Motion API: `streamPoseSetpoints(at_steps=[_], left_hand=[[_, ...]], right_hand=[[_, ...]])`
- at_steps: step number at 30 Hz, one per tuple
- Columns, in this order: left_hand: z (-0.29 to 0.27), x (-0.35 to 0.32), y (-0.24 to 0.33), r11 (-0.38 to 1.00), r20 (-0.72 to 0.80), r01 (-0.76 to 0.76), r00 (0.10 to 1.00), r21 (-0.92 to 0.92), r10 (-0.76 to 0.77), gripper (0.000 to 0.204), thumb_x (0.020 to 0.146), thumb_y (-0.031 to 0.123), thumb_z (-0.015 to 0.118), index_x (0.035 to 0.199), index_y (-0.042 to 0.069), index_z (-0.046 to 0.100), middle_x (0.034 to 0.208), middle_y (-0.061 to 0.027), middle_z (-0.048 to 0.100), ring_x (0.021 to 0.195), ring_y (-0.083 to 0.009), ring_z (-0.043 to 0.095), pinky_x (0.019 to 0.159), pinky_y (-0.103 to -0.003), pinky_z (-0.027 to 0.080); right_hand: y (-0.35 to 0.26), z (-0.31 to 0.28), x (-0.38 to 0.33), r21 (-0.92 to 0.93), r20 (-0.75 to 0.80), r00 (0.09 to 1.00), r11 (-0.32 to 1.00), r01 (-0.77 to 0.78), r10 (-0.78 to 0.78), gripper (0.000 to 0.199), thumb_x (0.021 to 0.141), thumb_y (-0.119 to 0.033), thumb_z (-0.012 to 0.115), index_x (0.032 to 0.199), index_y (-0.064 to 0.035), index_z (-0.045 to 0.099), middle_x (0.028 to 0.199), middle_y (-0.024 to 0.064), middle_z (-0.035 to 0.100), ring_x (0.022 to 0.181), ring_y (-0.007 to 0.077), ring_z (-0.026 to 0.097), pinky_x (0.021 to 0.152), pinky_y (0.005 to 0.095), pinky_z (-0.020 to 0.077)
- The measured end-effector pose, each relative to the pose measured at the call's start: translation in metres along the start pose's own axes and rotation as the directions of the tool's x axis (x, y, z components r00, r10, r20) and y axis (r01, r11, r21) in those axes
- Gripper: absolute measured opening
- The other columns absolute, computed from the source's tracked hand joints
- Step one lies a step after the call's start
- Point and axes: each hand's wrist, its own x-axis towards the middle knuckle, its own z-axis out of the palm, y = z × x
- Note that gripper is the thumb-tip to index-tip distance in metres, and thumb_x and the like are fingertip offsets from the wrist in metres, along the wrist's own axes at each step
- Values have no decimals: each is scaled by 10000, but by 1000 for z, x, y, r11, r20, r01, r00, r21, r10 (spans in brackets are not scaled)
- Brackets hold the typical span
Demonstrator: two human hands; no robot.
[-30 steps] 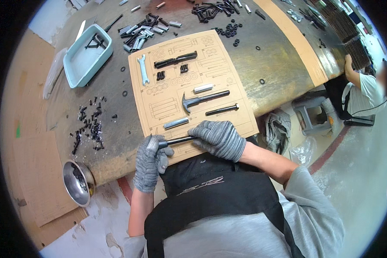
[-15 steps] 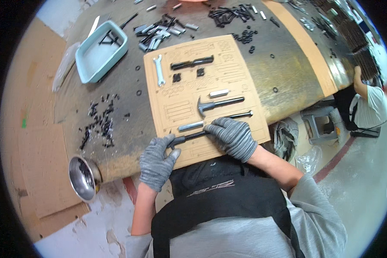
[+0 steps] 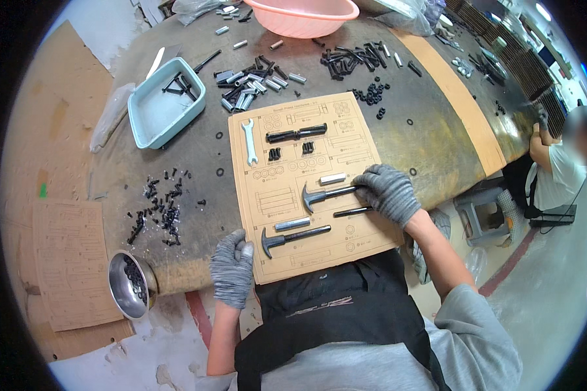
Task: The person assembles small mechanical parts on a cardboard template at a workbench. They pick up cylindrical rods, nuts, and washers, then use a wrench to tighten the components together before placing the finished assemblies on the table.
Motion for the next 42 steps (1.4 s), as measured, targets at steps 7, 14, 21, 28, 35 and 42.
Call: streamPoseSetpoints(at_steps=[7, 14, 21, 28, 35, 42], left_hand=[[-13, 2, 7, 979, 217, 197, 954, 58, -205, 381, 779, 49, 717, 1125, 5, 565, 746, 6, 550, 649, -64, 488, 593, -225, 449], [-16, 8, 6, 983, 220, 178, 958, 51, -185, 332, 798, 66, 704, 1094, -19, 579, 711, -14, 567, 632, -85, 525, 570, -249, 480], [-24, 22, 19, 962, 354, 271, 904, -38, -240, 207, 845, 109, 661, 1001, -25, 637, 662, -20, 602, 520, -71, 542, 464, -242, 464], [-37, 31, 1, 912, 381, 392, 866, -117, -323, 242, 863, 163, 645, 1033, -8, 617, 637, -21, 578, 479, -77, 509, 415, -232, 420], [-50, 38, -2, 949, 378, 265, 907, -169, -186, 257, 876, 158, 601, 1062, -15, 645, 782, -47, 642, 667, -107, 579, 596, -250, 487], [-54, 38, 27, 998, 270, -28, 962, -61, 43, 274, 834, 77, 589, 1073, -49, 638, 934, -93, 675, 845, -155, 607, 781, -291, 488]], right_hand=[[37, -5, -25, 191, -24, 900, 886, -423, 435, 326, 829, -293, 625, 1050, -60, 682, 997, 171, 663, 898, 341, 627, 841, 409, 482], [35, -5, -22, 370, 40, 844, 776, -510, 535, 321, 783, -277, 680, 971, -17, 694, 875, 174, 693, 801, 287, 674, 762, 361, 518], [48, 2, -17, 439, 174, 788, 670, -599, 591, 375, 753, -257, 723, 1016, 5, 673, 865, 149, 697, 776, 220, 655, 733, 340, 514], [40, 9, -6, 569, 295, 809, 586, -576, 509, 368, 744, -209, 721, 1023, 21, 656, 860, 127, 679, 791, 185, 625, 755, 325, 502], [20, 11, -7, 691, 285, 850, 519, -503, 444, 284, 767, -78, 664, 1030, 18, 617, 818, 69, 617, 771, 149, 561, 718, 294, 485], [34, 19, -9, 766, 188, 884, 500, -404, 427, 301, 762, -128, 671, 1017, 25, 621, 791, 48, 594, 750, 143, 538, 718, 297, 478]])
